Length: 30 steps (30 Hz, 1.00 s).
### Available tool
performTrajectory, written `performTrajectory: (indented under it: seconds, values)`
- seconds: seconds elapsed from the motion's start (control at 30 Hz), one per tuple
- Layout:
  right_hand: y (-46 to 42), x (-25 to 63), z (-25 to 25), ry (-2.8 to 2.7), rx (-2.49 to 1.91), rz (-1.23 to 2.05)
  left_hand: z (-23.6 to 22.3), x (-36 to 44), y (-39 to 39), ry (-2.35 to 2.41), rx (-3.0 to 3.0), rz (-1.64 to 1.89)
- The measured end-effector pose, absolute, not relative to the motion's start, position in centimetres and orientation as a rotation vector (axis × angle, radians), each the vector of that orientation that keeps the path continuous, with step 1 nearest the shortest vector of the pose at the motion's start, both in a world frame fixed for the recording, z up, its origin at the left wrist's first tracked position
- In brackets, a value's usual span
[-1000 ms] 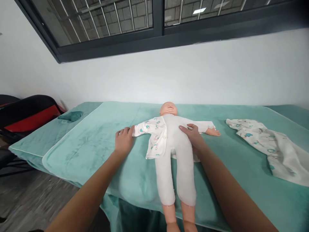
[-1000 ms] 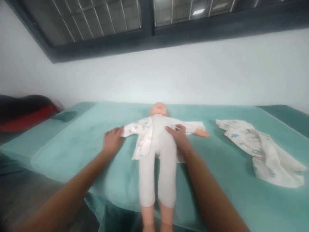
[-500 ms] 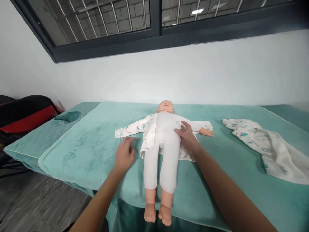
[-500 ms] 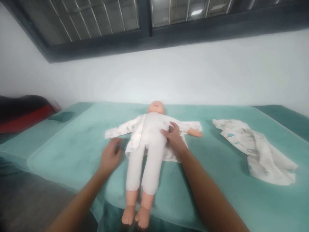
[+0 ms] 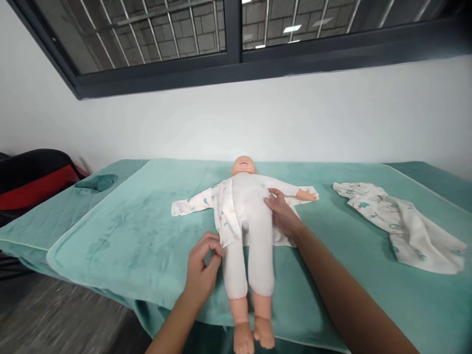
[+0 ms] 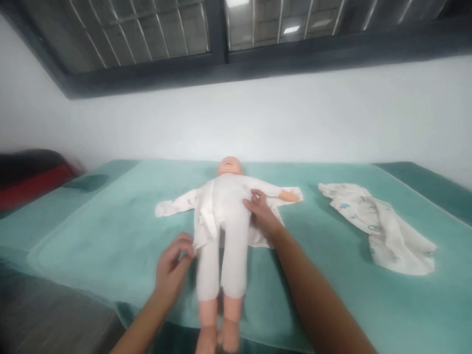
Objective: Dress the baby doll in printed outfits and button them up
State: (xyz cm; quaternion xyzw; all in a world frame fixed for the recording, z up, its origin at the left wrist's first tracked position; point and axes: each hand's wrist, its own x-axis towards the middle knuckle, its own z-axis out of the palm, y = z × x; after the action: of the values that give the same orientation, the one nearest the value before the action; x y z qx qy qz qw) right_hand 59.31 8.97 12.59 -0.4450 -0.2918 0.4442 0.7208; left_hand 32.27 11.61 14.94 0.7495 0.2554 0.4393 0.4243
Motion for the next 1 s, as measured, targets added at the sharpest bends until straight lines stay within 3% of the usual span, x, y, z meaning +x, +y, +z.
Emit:
performTrajectory:
  seconds: [0.37, 0.5, 0.7, 0.8, 1.0]
  values:
    - [9.1, 60.0, 13.7, -0.75, -0.938, 1.047, 19.5, 40.2, 17.2, 0.985, 2.052, 0.969]
    - [9.4, 60.6, 13.6, -0.842, -0.935, 1.039, 22.4, 45.5, 19.0, 0.752, 2.437, 0.928]
    - [9.5, 60.6, 14.1, -0.856, -0.819, 0.97, 25.5, 55.1, 18.5, 0.371, 3.054, 0.149]
    - [9.4, 60.6, 14.5, -0.823, -0.818, 1.005, 26.2, 57.3, 17.9, 0.257, 3.135, -0.054]
    - [9.2, 63.7, 14.0, -0.7, -1.317, 0.601, 25.9, 55.5, 18.0, 0.183, 3.192, 0.161]
